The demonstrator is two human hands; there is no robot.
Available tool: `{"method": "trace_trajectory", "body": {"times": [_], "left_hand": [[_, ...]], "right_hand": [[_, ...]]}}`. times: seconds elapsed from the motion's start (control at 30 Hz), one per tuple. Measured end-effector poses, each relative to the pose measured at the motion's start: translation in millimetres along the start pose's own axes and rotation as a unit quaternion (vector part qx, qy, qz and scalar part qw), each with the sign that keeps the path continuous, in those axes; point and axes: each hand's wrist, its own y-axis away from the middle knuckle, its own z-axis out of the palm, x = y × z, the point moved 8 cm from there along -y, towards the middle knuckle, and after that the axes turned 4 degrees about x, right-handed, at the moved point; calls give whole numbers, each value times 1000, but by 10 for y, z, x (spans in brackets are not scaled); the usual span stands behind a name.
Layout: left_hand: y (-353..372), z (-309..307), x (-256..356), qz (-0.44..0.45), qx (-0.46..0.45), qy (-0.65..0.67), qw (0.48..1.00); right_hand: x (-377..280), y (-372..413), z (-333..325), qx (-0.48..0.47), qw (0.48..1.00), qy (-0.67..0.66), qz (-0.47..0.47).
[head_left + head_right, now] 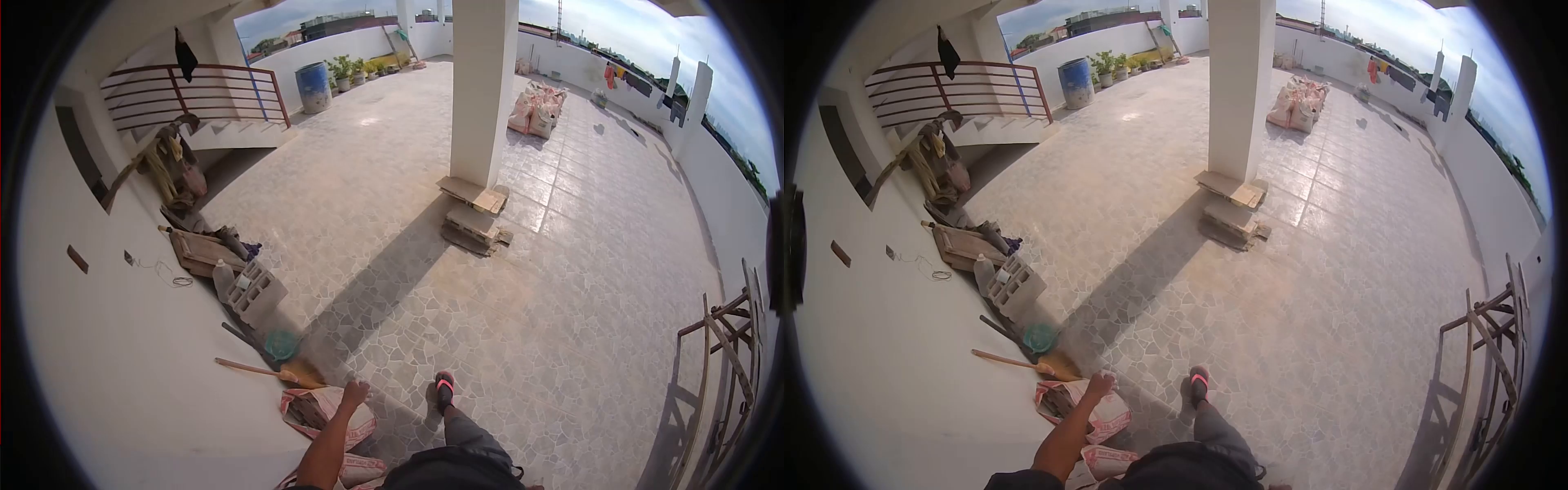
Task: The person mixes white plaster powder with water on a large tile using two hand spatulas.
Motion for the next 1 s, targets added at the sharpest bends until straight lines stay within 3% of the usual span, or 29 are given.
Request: {"method": "trace_trajectory", "body": {"times": [0.07,0.1,0.13,0.17,0.23,0.27,0.33,0.37,0.43,0.5,0.6,0.7,0.77,0.83,0.9,0.97,1.0], "left_hand": [[-58,7,-152,-81,16,36,996],[-22,-18,-378,-155,21,95,983],[98,-72,-641,-235,72,117,962],[229,-67,-792,-267,20,148,952],[455,-59,-967,-332,-36,186,924],[391,-89,-877,-355,-15,190,915],[135,-164,-743,-383,41,197,901],[-77,-190,-672,-387,57,205,897],[-552,-245,-456,-387,79,221,892],[-1049,-250,-234,-389,82,233,887],[-1978,-303,156,-385,80,245,886],[-2916,-438,704,-379,66,249,889],[-3667,-648,1104,-351,66,247,901],[-4562,-1008,1604,-295,79,235,923],[-5597,-1479,2432,-237,86,192,948],[-6576,-1931,3395,-159,108,146,971],[-7020,-2104,3807,-133,117,136,975]], "right_hand": [[-285,-836,85,7,984,110,-138],[-796,-1032,-206,31,949,190,-251],[-1058,-1392,-661,54,952,191,-233],[-1172,-1921,-883,80,976,121,-166],[-1800,-2784,-1582,9,999,-14,-48],[-2367,-3171,-2088,102,977,112,-153],[-3304,-3941,-2961,119,972,109,-173],[-4052,-3848,-3665,113,960,135,-216],[-4967,-4519,-4228,154,922,188,-301],[-5779,-4967,-4823,199,937,113,-264],[-6981,-5153,-5444,245,915,54,-315],[-7680,-5238,-5641,222,947,9,-234],[-8053,-5316,-5606,208,948,20,-238],[-8224,-5693,-5233,164,946,116,-254],[-8252,-5870,-4931,118,961,148,-203],[-8229,-5936,-4653,-27,993,62,-93],[-8313,-5963,-4594,-11,987,110,-120]]}}
